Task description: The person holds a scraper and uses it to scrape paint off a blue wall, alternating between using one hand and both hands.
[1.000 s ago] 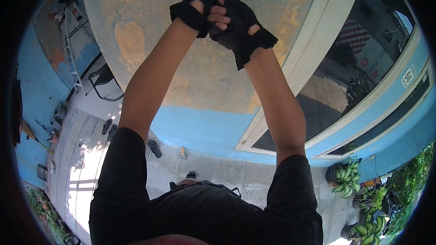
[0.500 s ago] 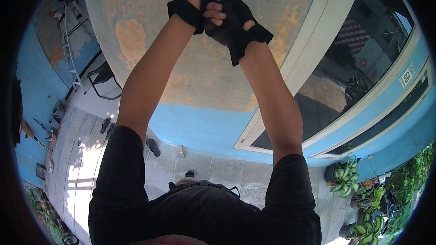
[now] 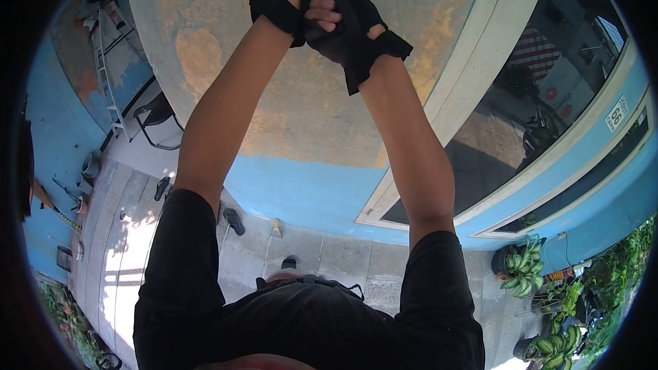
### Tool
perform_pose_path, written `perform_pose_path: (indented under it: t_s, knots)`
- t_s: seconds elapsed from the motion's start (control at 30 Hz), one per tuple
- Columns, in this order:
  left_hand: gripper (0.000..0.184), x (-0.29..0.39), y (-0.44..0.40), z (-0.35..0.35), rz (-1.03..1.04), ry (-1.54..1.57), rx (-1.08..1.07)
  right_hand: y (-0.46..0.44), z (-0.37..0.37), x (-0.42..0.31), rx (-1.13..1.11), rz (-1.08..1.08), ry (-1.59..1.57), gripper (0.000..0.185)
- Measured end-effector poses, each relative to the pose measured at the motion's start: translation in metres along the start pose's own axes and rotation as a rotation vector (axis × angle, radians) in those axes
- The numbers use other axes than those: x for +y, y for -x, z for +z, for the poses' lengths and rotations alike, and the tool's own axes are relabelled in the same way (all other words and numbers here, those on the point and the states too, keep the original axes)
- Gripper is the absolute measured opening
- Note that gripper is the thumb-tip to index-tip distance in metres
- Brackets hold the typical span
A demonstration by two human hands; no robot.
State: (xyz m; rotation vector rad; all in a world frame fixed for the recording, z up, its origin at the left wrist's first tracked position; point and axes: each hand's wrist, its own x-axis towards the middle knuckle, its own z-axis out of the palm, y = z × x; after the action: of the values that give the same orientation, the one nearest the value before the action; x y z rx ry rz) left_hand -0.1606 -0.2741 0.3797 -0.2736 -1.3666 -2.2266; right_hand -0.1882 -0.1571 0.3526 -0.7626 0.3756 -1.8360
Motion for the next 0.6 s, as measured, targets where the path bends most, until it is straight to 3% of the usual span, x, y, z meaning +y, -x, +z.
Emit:
perform_pose_path:
  t_s: [0.1, 0.13, 0.47, 0.57, 0.6]
  knots:
    - [0.029, 0.006, -0.005, -0.009, 0.04, -0.007, -0.176, -0.007, 0.0, -0.005, -0.008, -0.002, 0.027, 0.019]
    - [0.028, 0.012, 0.009, -0.011, -0.2, 0.084, -0.312, -0.009, -0.001, -0.004, -0.02, -0.017, 0.028, 0.018]
    - [0.028, 0.01, -0.022, -0.013, -0.042, 0.079, 0.004, -0.014, 0.007, -0.006, -0.015, 0.031, -0.04, 0.015]
    - [0.029, -0.009, -0.04, -0.03, 0.125, -0.044, -0.101, -0.009, 0.003, -0.004, 0.018, 0.027, 0.01, 0.013]
    - [0.03, 0.011, -0.007, -0.006, 0.002, -0.103, 0.006, -0.014, 0.004, -0.008, -0.034, 0.026, 0.037, 0.013]
